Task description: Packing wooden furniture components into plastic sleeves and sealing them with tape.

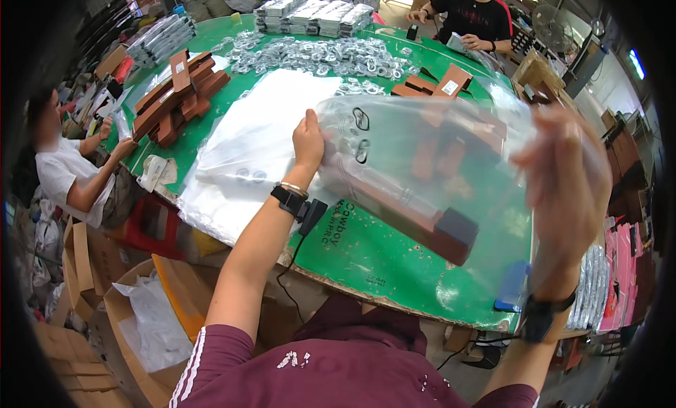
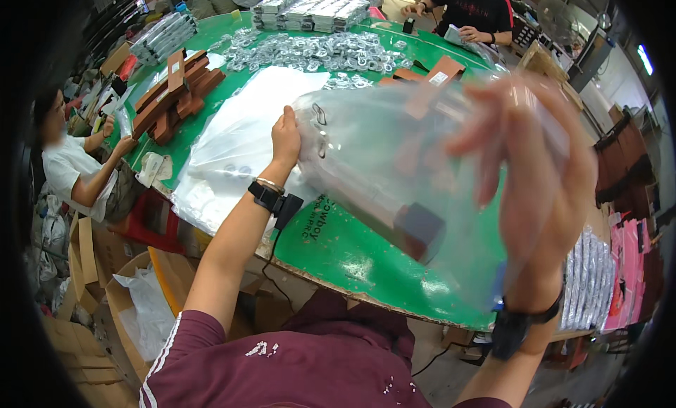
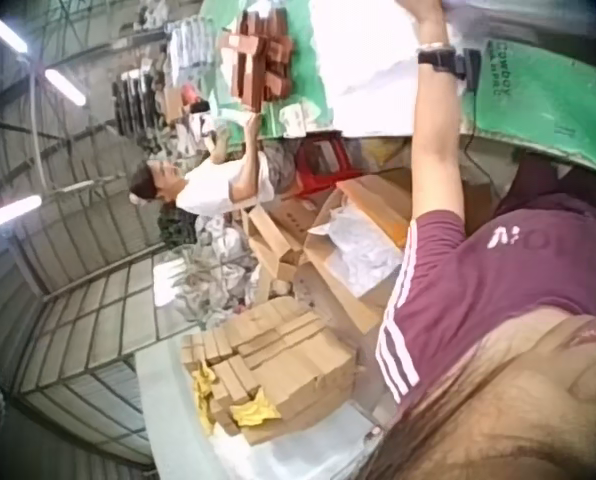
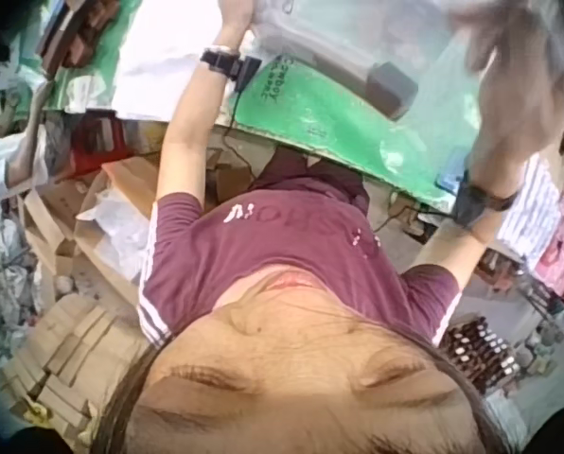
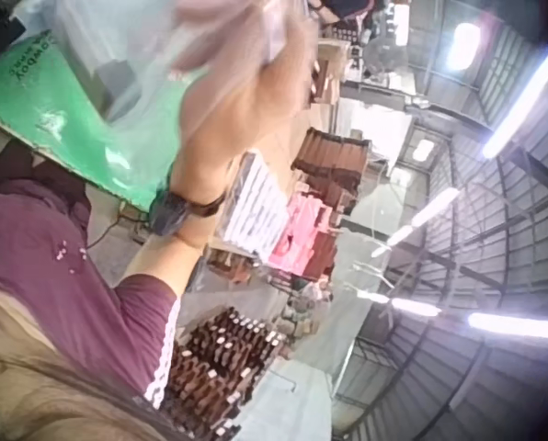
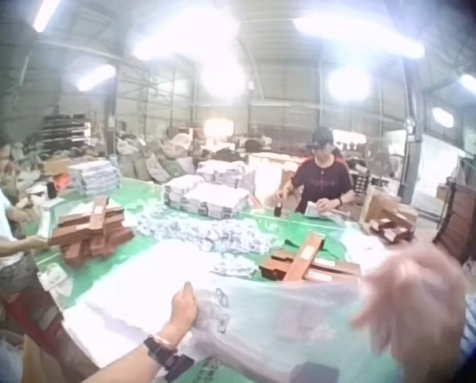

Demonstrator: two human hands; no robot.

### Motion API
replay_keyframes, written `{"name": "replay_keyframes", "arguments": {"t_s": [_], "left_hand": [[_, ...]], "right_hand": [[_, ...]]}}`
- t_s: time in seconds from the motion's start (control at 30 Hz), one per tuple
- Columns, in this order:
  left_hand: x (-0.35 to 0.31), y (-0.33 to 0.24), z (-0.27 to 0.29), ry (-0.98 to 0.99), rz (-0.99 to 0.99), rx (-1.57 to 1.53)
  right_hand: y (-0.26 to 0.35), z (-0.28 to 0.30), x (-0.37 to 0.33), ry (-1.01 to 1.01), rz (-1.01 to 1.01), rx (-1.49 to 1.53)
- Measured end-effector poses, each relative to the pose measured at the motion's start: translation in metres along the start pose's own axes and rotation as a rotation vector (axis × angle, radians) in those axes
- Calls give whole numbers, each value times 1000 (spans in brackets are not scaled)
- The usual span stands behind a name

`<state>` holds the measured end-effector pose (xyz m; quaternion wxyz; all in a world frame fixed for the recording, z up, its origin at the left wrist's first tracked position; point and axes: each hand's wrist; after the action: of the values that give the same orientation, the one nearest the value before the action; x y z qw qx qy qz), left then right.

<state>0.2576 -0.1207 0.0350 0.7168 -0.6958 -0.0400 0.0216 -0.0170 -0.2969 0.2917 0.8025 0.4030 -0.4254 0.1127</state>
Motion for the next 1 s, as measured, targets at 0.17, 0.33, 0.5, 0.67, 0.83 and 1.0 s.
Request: {"name": "replay_keyframes", "arguments": {"t_s": [0.17, 0.33, 0.5, 0.67, 0.83, 1.0], "left_hand": [[-28, 11, 12, -28, 247, -421], [-52, 15, 4, -7, 332, -542], [-73, 51, 34, 358, 389, -826], [-116, 57, 41, 788, 745, -675], [-131, 53, 72, 935, 843, -686], [-151, 56, 77, 1424, 977, -1150]], "right_hand": [[24, -28, 60, 83, 162, 96], [36, -31, 80, 108, 104, 48], [18, -49, 114, 241, 91, 9], [36, -32, 114, 175, 159, -36], [19, -44, 111, 189, 469, 361], [25, -6, 115, 139, 490, -205]]}}
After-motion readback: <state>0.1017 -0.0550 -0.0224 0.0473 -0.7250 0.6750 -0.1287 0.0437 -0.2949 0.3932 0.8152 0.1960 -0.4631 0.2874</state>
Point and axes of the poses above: each hand's wrist, its own x-axis towards the middle knuckle, its own z-axis out of the back of the hand, y = z × x, and after that the axes turned 13 degrees about z, right-handed
